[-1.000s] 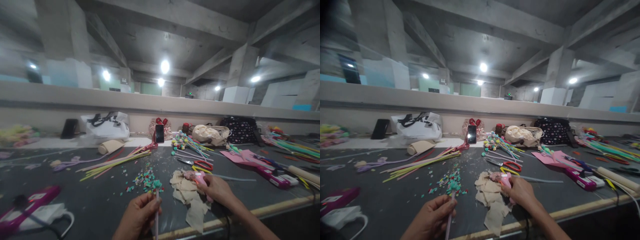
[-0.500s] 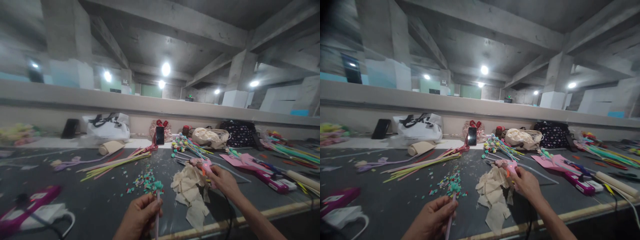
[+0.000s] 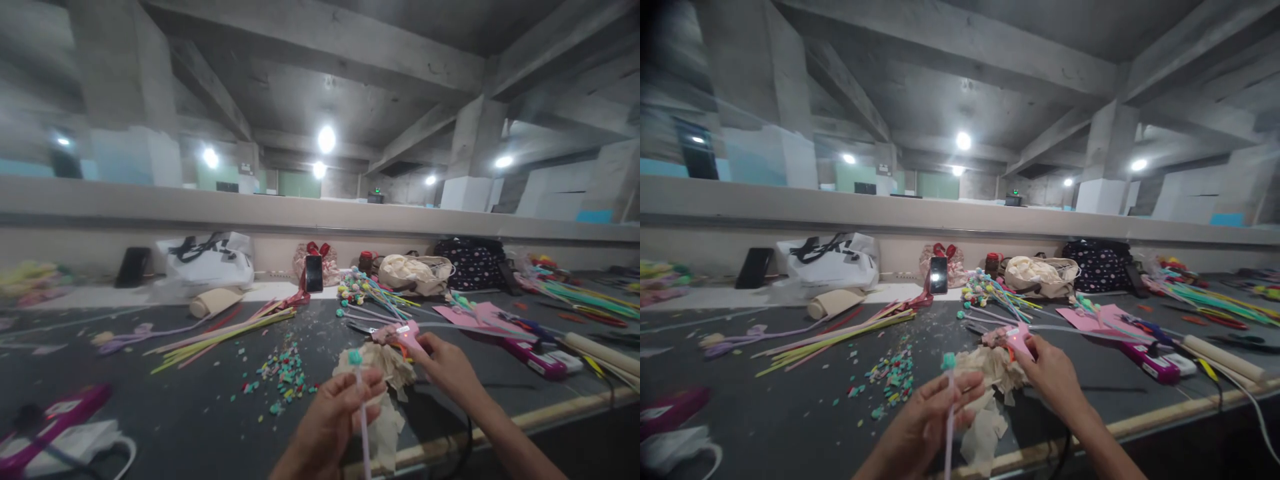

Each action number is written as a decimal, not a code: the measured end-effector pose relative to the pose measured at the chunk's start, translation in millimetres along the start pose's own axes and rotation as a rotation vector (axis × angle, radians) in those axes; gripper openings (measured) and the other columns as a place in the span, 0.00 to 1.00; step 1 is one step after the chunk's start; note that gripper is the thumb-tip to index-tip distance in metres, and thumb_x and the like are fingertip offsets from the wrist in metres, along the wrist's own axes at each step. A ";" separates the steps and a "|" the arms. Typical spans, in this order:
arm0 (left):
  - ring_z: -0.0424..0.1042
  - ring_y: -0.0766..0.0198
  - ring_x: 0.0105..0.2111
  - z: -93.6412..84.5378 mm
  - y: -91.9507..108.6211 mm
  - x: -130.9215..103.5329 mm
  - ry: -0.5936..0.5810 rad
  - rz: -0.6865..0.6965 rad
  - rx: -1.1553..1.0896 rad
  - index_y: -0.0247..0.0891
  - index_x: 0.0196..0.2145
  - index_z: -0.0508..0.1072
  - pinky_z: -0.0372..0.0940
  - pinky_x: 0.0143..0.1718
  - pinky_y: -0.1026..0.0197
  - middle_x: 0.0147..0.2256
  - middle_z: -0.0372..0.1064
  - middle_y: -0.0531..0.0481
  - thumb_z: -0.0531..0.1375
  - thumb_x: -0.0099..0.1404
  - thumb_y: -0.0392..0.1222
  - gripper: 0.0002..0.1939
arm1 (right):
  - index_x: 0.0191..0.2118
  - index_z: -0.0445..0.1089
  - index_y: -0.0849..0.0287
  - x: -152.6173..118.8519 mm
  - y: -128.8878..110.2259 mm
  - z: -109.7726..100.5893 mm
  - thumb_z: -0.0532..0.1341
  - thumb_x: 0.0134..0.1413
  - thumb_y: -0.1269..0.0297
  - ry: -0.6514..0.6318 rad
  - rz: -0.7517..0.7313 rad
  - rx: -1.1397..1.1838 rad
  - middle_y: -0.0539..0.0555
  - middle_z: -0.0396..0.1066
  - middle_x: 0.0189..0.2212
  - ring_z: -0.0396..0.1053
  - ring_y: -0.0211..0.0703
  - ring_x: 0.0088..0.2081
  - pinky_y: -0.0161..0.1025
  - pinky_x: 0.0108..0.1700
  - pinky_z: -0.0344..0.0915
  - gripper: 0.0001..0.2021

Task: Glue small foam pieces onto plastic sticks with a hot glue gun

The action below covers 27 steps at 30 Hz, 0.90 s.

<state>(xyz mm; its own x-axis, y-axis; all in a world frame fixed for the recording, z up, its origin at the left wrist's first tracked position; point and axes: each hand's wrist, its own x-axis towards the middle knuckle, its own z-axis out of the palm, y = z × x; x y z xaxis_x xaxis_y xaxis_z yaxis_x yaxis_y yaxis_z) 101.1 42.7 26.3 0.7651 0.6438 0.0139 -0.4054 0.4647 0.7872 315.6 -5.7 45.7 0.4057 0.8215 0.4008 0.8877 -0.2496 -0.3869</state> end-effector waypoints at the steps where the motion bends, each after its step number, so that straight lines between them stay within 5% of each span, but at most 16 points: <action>1: 0.64 0.56 0.44 4.7 -5.3 9.7 0.051 0.011 -0.081 0.33 0.29 0.71 0.60 0.41 0.60 0.40 0.68 0.40 0.61 0.48 0.39 0.09 | 0.27 0.66 0.56 -1.1 2.3 -1.0 0.49 0.46 0.52 0.006 -0.002 -0.009 0.50 0.71 0.22 0.68 0.43 0.25 0.33 0.25 0.54 0.15; 6: 0.70 0.59 0.36 -3.6 -32.7 51.9 0.386 0.010 -0.247 0.33 0.26 0.68 0.63 0.39 0.58 0.32 0.70 0.42 0.59 0.50 0.36 0.05 | 0.28 0.66 0.56 -3.5 13.8 -6.2 0.50 0.46 0.51 0.016 0.001 -0.046 0.52 0.71 0.23 0.68 0.44 0.26 0.34 0.25 0.53 0.15; 14: 0.69 0.61 0.37 -14.2 -40.5 56.6 0.407 -0.010 -0.215 0.33 0.31 0.66 0.64 0.38 0.61 0.35 0.69 0.41 0.59 0.51 0.36 0.08 | 0.36 0.64 0.57 -1.5 25.7 -25.0 0.51 0.44 0.52 0.293 0.164 -0.043 0.56 0.70 0.30 0.67 0.49 0.31 0.36 0.30 0.56 0.16; 18: 0.71 0.68 0.26 -4.9 -27.4 50.6 0.382 -0.038 -0.183 0.33 0.29 0.68 0.65 0.24 0.69 0.28 0.70 0.48 0.58 0.51 0.36 0.06 | 0.38 0.63 0.62 -8.1 15.4 -24.8 0.53 0.43 0.53 0.199 0.238 0.404 0.56 0.69 0.32 0.65 0.48 0.35 0.35 0.32 0.59 0.19; 23: 0.57 0.78 0.08 1.3 3.5 32.5 0.320 -0.056 -0.149 0.32 0.23 0.68 0.47 0.06 0.75 0.16 0.65 0.55 0.60 0.48 0.38 0.06 | 0.33 0.64 0.61 -29.3 -19.7 -15.2 0.57 0.41 0.60 0.022 0.231 0.976 0.48 0.66 0.23 0.65 0.41 0.28 0.30 0.26 0.60 0.12; 27: 0.52 0.80 0.07 -9.1 21.2 4.2 0.294 -0.065 -0.130 0.32 0.21 0.67 0.48 0.08 0.76 0.12 0.61 0.58 0.60 0.47 0.38 0.06 | 0.32 0.67 0.61 -47.2 -50.9 -3.9 0.59 0.36 0.61 -0.070 0.273 1.219 0.48 0.67 0.19 0.65 0.38 0.22 0.29 0.22 0.60 0.13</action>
<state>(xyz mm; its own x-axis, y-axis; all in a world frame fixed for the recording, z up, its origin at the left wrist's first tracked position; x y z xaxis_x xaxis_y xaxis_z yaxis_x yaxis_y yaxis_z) 91.2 60.8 37.4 0.6215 0.7496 -0.2275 -0.4354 0.5720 0.6952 252.2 -33.7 49.7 0.4992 0.8524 0.1557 -0.0180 0.1899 -0.9816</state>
